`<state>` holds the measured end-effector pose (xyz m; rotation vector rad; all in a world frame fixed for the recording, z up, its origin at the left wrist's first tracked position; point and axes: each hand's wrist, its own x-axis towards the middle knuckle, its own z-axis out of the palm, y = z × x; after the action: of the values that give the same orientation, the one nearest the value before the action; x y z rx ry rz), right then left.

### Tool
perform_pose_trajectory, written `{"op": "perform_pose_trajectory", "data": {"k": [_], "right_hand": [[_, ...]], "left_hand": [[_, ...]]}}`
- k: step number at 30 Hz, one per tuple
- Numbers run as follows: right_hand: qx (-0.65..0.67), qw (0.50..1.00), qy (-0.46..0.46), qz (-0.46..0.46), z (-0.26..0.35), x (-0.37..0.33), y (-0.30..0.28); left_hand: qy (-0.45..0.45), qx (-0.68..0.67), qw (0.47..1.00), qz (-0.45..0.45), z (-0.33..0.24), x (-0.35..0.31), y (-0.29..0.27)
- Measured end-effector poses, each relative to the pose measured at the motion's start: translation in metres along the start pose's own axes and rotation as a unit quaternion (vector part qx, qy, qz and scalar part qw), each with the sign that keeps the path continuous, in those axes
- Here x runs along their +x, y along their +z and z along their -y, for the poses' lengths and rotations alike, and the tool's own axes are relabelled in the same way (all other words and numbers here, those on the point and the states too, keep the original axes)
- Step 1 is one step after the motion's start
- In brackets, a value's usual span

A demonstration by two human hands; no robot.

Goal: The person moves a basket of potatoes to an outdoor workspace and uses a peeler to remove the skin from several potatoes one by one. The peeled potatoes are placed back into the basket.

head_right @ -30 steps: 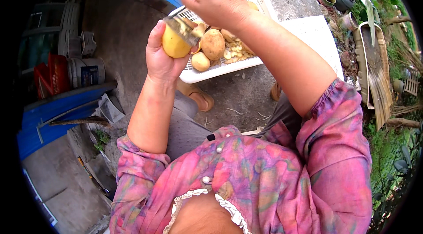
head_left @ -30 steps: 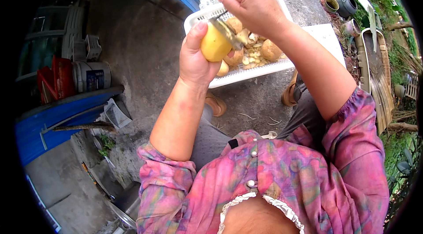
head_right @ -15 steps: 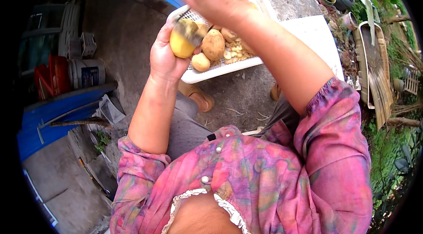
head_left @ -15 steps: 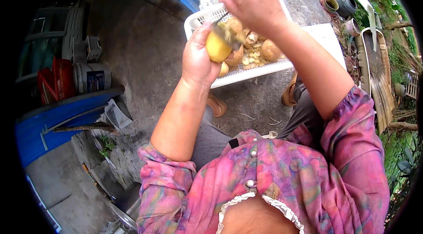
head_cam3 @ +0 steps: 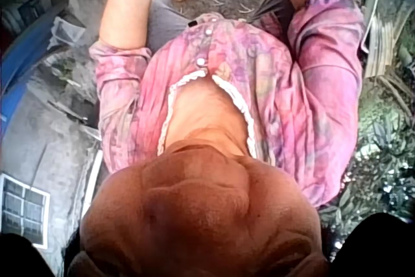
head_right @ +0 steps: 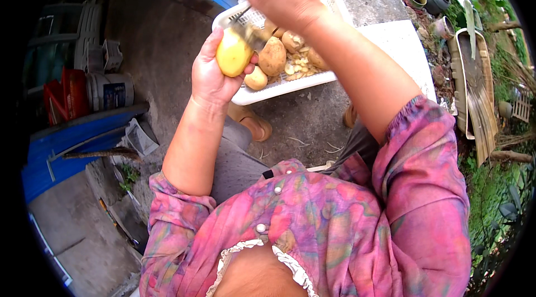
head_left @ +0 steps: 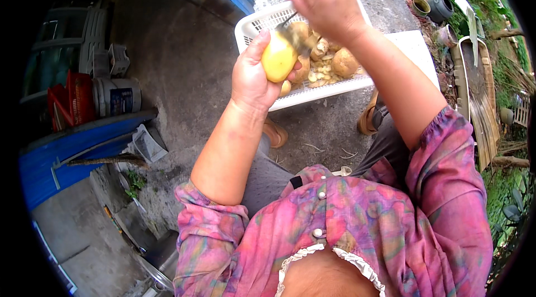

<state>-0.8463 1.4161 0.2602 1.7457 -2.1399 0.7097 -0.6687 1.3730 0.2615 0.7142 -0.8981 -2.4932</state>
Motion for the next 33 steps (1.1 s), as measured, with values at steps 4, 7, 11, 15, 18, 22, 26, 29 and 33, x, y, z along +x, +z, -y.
{"op": "perform_pose_trajectory", "data": {"k": [4, 7, 11, 15, 18, 22, 26, 29, 33], "right_hand": [[0.079, 0.993, 0.086, 0.014, -0.022, 0.002, -0.002], [0.095, 0.995, 0.011, -0.014, 0.012, 0.004, -0.011], [0.05, 0.995, -0.053, -0.072, 0.01, 0.0, -0.002], [0.061, 0.994, 0.085, -0.003, -0.026, 0.0, 0.007], [0.109, 0.99, 0.086, -0.008, -0.019, 0.003, 0.0], [0.153, 0.987, 0.039, 0.032, 0.017, 0.005, -0.019], [0.16, 0.982, 0.078, 0.07, -0.002, 0.0, -0.001], [0.107, 0.978, 0.149, 0.099, -0.024, 0.001, 0.006], [0.118, 0.981, 0.139, 0.058, -0.019, 0.002, 0.0]], "left_hand": [[0.027, -0.011, 0.999, 0.026, -0.004, -0.001, 0.004], [0.078, 0.002, 0.996, -0.052, 0.004, 0.005, 0.01], [0.078, 0.037, 0.996, -0.036, 0.003, 0.004, 0.009], [0.043, 0.065, 0.995, 0.062, -0.002, -0.001, 0.003], [0.063, 0.029, 0.997, 0.023, -0.005, -0.002, 0.003], [0.093, 0.041, 0.995, 0.008, -0.004, -0.002, 0.005], [0.104, 0.089, 0.99, 0.028, 0.0, 0.0, 0.008], [0.067, 0.026, 0.993, 0.09, -0.003, -0.001, 0.002], [0.068, -0.021, 0.997, 0.012, -0.004, 0.0, -0.001]]}}
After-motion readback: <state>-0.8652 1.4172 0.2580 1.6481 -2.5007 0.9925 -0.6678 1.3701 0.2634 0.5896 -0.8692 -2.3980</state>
